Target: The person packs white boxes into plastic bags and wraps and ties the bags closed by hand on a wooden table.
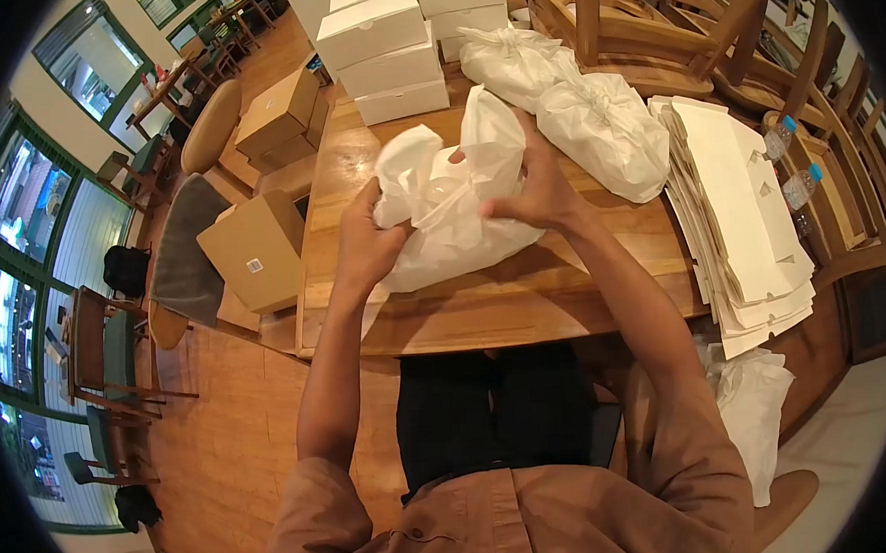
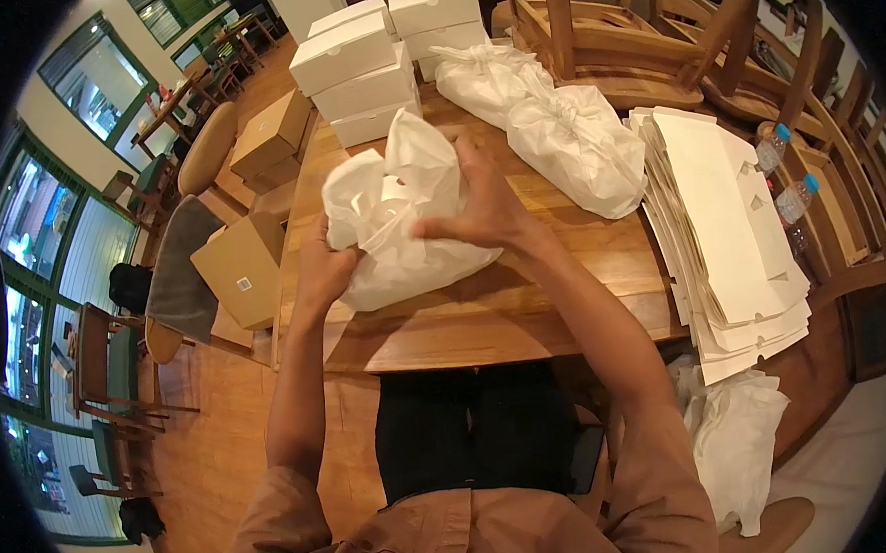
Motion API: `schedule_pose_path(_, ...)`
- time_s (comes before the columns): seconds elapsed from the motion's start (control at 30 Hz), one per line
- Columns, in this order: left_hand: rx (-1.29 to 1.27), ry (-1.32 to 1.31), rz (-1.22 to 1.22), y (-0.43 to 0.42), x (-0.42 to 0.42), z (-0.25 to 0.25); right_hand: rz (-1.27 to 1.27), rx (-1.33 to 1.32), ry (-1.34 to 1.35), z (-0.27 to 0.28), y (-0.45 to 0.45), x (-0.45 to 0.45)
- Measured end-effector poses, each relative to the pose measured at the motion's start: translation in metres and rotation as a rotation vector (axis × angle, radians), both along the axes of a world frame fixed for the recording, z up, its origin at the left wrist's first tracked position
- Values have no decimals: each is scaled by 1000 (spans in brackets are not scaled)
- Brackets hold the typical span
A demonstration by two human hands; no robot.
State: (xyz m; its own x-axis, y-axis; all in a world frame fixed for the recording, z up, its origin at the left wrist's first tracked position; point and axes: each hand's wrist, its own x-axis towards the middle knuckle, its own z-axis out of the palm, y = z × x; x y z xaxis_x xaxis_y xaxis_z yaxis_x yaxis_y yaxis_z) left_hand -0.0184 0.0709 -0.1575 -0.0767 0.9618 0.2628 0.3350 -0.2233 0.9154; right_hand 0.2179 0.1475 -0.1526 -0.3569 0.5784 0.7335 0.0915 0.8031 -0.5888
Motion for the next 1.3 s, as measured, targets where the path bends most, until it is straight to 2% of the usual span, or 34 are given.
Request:
schedule_pose_path(0.13, 10, 76, -158, 8, -10, 16, 55, -127, -60, 7, -13, 3)
schedule_pose_path(0.2, -9, -59, -467, 12, -11, 31, -9, -131, -89, 4, -13, 5)
schedule_pose_path(0.3, -24, -69, -406, 36, -4, 43, -35, -28, -113, -9, -3, 7)
schedule_pose_path(0.43, -85, -393, -402, 69, 10, 36, -99, -104, -168, -10, -2, 16)
schedule_pose_path(0.5, -153, -504, -360, 71, 16, 31, -106, -157, -46, -6, -5, 17)
schedule_pose_path(0.63, -219, -751, -463, 69, 24, 23, -78, -175, 71, -10, -6, 16)
schedule_pose_path(0.7, -217, -827, -481, 66, 25, 21, -20, -571, 36, -3, -10, 19)
schedule_pose_path(0.73, -201, -814, -465, 64, 25, 19, 0, -633, -63, 5, -13, 23)
schedule_pose_path(0.87, -202, -763, -454, 55, 29, 20, 29, -564, 113, 2, -20, 11)
schedule_pose_path(0.93, -236, -743, -448, 52, 31, 23, 124, -323, 89, 8, -24, 12)
schedule_pose_path(0.97, -227, -747, -449, 50, 35, 25, 127, -316, 81, 8, -27, 13)
schedule_pose_path(1.03, -300, -578, -266, 46, 40, 29, 297, -302, 100, 7, -32, 16)
schedule_pose_path(1.07, -326, -581, -307, 45, 39, 28, 345, -376, 90, 7, -34, 16)
schedule_pose_path(1.17, -232, -500, -322, 39, 46, 25, 215, -400, -59, 4, -42, 8)
schedule_pose_path(1.23, -209, -438, -421, 41, 41, 19, 199, -312, -105, -1, -41, 4)
schedule_pose_path(1.3, -159, -542, -434, 32, 48, 27, 188, 12, -66, -6, -36, 2)
